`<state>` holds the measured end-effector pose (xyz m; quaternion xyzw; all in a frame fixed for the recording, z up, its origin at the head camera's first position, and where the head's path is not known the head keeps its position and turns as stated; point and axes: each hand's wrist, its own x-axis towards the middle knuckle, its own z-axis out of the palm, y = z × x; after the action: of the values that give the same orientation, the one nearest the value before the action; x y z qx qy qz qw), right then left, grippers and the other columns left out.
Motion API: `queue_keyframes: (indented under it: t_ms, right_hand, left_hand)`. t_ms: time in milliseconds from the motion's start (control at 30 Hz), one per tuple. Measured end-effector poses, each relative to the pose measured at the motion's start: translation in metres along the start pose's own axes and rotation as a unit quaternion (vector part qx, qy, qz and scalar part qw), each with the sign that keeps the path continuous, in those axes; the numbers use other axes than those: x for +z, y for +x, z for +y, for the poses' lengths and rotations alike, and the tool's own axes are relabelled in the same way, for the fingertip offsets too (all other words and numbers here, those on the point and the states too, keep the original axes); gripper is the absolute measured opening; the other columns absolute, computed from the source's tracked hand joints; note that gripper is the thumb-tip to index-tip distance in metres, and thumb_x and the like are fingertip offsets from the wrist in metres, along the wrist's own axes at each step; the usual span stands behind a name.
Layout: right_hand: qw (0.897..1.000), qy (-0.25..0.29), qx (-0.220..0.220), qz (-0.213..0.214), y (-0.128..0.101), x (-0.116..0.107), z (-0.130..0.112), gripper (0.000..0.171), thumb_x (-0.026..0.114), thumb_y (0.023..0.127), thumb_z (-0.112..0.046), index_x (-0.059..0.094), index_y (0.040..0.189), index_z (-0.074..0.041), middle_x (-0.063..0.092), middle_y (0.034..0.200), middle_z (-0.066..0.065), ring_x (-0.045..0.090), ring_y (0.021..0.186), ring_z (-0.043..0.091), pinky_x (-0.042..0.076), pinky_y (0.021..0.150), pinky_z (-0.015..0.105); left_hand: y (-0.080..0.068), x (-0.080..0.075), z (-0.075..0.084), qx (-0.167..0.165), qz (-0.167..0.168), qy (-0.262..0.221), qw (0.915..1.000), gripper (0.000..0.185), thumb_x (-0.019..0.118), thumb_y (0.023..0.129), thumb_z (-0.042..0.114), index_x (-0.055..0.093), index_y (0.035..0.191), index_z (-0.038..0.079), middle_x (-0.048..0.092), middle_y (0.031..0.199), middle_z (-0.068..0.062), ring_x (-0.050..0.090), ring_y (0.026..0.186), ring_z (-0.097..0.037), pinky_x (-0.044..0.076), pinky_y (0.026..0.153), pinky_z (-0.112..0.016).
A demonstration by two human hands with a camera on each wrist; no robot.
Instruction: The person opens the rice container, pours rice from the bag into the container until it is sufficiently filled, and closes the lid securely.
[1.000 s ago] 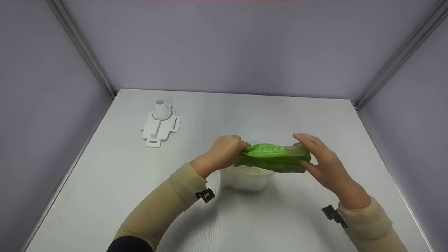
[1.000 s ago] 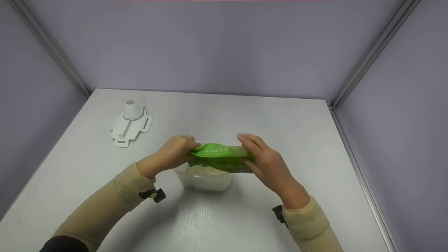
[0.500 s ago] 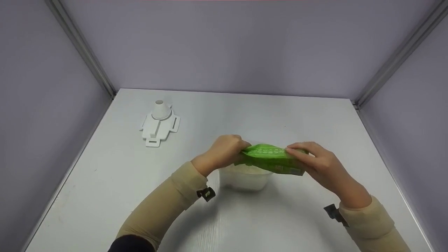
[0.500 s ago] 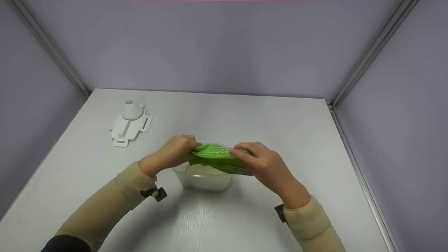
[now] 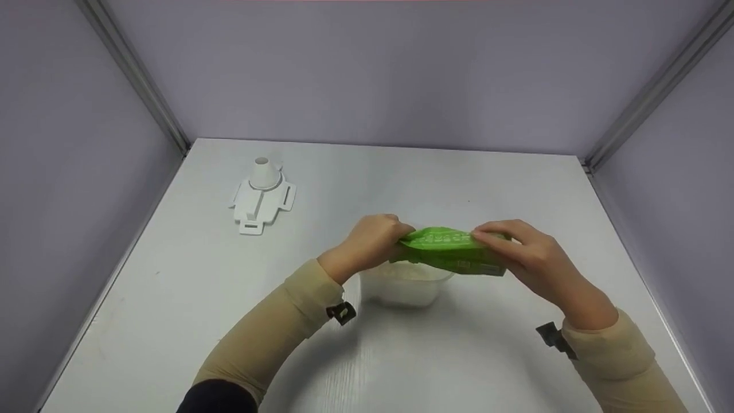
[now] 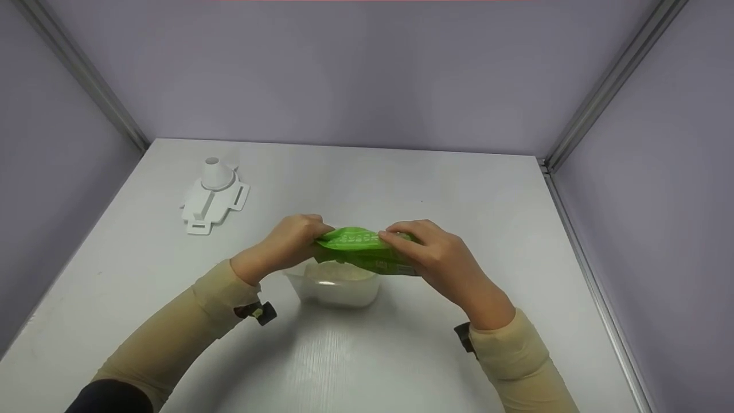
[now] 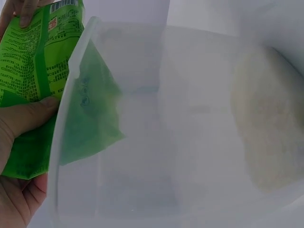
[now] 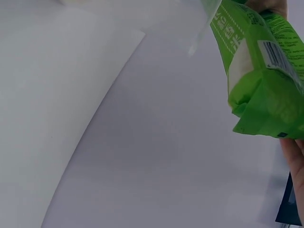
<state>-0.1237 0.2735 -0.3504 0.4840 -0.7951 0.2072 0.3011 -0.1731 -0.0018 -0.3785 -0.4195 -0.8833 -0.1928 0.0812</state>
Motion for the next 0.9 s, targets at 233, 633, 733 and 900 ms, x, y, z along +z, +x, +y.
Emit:
queue_keyframes:
  t_ms: [233,633,733,900]
  right_hand:
    - [1.0,-0.009,-0.007,-0.001,0.005,-0.004,-0.001,0.028,0.048,0.098,-0.022,0.068,0.113,-0.009,0.063,0.106,0.01,0.062,0.091,0.024,0.052,0.071,0.03]
    - [1.0,-0.012,0.001,-0.004,0.005,-0.012,-0.001,0.029,0.046,0.098,-0.023,0.068,0.113,-0.01,0.063,0.105,0.01,0.062,0.092,0.024,0.052,0.073,0.028]
    - [1.0,-0.012,0.002,-0.002,0.005,-0.015,-0.002,0.029,0.046,0.098,-0.023,0.068,0.113,-0.01,0.064,0.105,0.01,0.062,0.092,0.024,0.051,0.077,0.024]
    - [1.0,-0.011,0.005,0.004,0.003,-0.021,-0.003,0.029,0.046,0.098,-0.023,0.068,0.112,-0.009,0.063,0.104,0.011,0.061,0.091,0.025,0.046,0.085,0.017]
  left_hand:
    - [0.0,0.002,0.001,-0.001,0.004,-0.007,1.0,0.013,0.077,0.076,0.02,0.069,0.081,0.01,0.064,0.07,-0.001,0.055,0.061,-0.016,0.046,0.054,-0.031]
    - [0.003,0.003,0.005,0.021,0.026,-0.004,0.9994,0.018,0.078,0.075,0.023,0.067,0.076,0.01,0.062,0.067,0.0,0.054,0.059,-0.016,0.045,0.053,-0.03]
    - [0.004,0.004,0.008,0.026,0.036,0.0,0.999,0.017,0.079,0.074,0.023,0.068,0.076,0.01,0.062,0.067,0.0,0.054,0.059,-0.015,0.046,0.052,-0.029]
    - [0.007,0.004,0.013,0.026,0.04,0.007,0.9988,0.018,0.079,0.075,0.023,0.071,0.084,0.01,0.063,0.069,0.0,0.054,0.06,-0.015,0.046,0.052,-0.029]
